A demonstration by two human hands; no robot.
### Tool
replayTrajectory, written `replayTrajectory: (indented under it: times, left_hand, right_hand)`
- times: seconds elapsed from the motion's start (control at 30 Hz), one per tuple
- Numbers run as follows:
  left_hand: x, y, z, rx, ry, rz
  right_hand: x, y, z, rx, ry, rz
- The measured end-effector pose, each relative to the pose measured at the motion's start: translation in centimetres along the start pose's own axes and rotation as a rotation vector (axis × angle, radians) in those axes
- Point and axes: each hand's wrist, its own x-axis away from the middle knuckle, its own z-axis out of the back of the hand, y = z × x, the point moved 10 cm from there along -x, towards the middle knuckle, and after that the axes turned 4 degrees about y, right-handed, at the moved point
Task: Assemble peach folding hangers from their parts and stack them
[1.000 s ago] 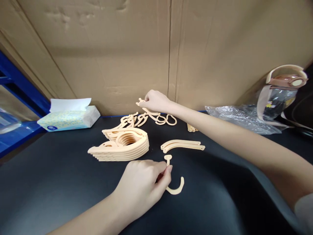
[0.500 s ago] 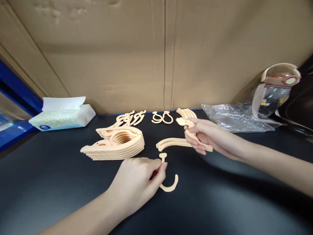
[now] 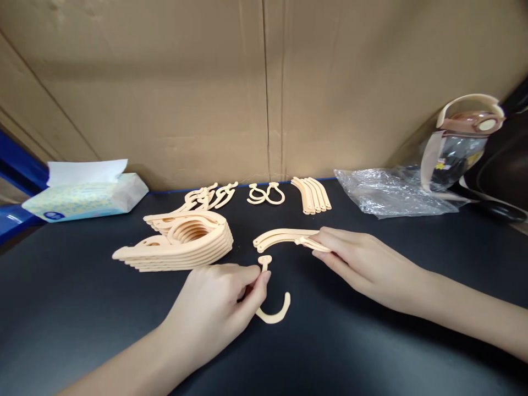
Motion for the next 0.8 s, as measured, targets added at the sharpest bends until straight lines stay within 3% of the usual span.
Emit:
replayTrajectory:
  times: [0.27,0.8]
  left_hand:
    - [-0.2,0.5,0.0,-0.007,-0.012,-0.03]
    - [-0.1,0.9,0.1,-0.028,0.003,-0.091]
  right_hand:
    - [0.4,0.6,-1.1,0.136,0.014,0.04]
    - [0.9,-2.0,-1.2,0.172,-0.008,0.339]
